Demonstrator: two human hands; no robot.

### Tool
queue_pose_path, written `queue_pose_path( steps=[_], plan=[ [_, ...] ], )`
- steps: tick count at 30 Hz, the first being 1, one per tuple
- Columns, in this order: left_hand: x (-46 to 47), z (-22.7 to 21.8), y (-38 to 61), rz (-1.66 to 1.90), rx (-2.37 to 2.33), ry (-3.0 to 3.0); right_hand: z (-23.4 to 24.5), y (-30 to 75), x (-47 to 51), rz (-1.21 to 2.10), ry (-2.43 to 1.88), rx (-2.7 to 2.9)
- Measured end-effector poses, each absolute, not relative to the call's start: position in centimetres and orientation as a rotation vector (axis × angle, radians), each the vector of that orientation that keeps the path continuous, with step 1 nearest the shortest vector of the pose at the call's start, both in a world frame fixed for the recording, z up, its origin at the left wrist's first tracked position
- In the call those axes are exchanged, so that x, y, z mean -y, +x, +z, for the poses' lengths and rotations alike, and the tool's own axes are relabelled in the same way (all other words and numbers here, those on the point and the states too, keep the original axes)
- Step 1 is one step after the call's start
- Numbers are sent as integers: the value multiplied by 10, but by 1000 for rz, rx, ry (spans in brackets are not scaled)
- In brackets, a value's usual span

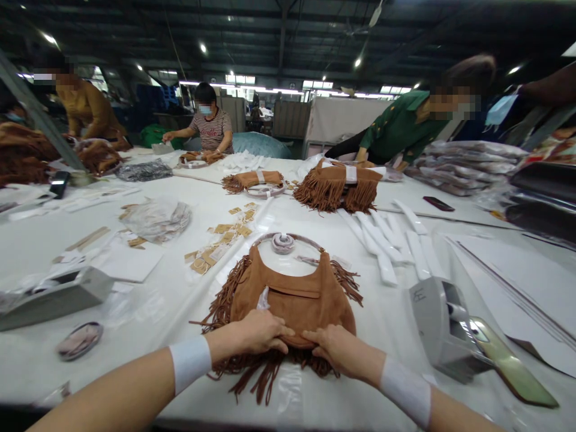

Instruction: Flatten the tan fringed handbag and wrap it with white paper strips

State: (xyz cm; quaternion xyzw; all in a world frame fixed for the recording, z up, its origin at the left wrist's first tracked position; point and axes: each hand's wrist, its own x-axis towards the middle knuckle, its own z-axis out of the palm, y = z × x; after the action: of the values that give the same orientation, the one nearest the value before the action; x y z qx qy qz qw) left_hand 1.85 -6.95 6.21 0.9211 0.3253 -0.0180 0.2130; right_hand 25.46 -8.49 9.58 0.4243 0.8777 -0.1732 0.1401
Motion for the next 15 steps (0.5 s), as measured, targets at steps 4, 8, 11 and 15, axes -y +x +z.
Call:
queue_pose_path(
  steps=[4,8,11,15],
  plan=[
    [69,59,22,-146,-918,2571,101,251,83,-456,1194,-2489],
    [67,62,23,-175,-948,2493,107,248,77,-465,1172,-2476],
    [62,61,22,-146,-1078,2334,104,249,70,-492,1208,-2514],
    [55,59,19,-95,-1213,2235,91,253,61,-440,1327,-2519]
  ],
)
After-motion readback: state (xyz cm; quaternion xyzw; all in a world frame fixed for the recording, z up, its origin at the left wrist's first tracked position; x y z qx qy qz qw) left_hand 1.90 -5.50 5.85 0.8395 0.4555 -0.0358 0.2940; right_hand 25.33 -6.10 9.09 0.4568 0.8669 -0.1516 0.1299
